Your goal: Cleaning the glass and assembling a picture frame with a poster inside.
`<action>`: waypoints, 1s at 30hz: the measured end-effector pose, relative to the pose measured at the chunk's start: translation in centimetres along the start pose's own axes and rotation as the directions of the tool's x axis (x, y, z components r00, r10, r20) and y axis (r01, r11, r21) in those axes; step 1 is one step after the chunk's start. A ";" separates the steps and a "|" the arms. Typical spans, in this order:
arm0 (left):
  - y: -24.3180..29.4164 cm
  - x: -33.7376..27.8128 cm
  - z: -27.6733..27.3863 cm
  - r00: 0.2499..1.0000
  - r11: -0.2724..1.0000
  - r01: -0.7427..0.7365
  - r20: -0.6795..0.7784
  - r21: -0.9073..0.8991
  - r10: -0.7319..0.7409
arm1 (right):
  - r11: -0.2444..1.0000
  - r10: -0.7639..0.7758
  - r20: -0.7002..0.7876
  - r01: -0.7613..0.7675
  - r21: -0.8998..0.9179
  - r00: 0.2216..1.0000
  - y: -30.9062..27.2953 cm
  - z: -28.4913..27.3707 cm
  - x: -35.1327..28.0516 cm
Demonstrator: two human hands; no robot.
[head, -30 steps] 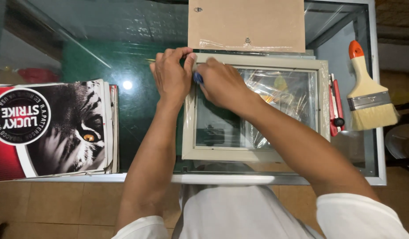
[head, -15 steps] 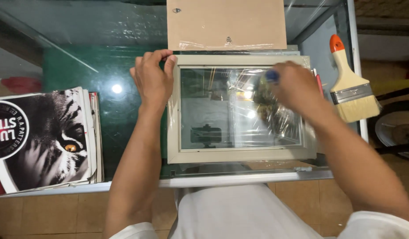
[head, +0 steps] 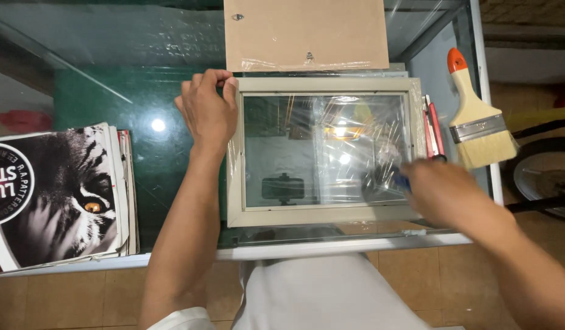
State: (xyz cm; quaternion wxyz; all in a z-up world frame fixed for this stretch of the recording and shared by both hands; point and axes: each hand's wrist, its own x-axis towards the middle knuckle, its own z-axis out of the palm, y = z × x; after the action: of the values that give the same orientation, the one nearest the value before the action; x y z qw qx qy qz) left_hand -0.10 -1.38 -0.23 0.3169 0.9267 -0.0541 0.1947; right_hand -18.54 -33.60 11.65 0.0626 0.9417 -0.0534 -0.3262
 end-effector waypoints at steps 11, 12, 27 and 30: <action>-1.1 -0.1 0.9 0.997 0.998 0.069 0.023 -0.004 -0.069 | 0.877 -0.476 -0.054 0.478 0.048 0.878 -6.7 -0.5 1.8; -1.1 -0.1 0.9 0.997 0.997 0.072 0.035 -0.004 -0.072 | 0.780 -0.611 -0.185 0.625 0.026 0.770 -9.4 -0.3 2.4; -1.2 0.1 0.1 0.998 0.999 0.031 0.063 -0.041 -0.028 | 0.806 -0.295 -0.482 0.486 0.338 0.825 0.3 5.6 2.3; -0.9 0.3 -0.1 0.998 0.999 0.023 0.059 -0.038 -0.021 | 0.912 -0.038 -0.580 0.266 0.313 0.814 0.3 8.3 3.2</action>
State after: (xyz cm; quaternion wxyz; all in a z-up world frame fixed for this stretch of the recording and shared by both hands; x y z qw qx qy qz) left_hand 0.33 -0.57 -0.57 0.3353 0.9261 -0.0570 0.1631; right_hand -21.22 -35.07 3.32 -0.1349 0.9904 -0.0179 -0.0220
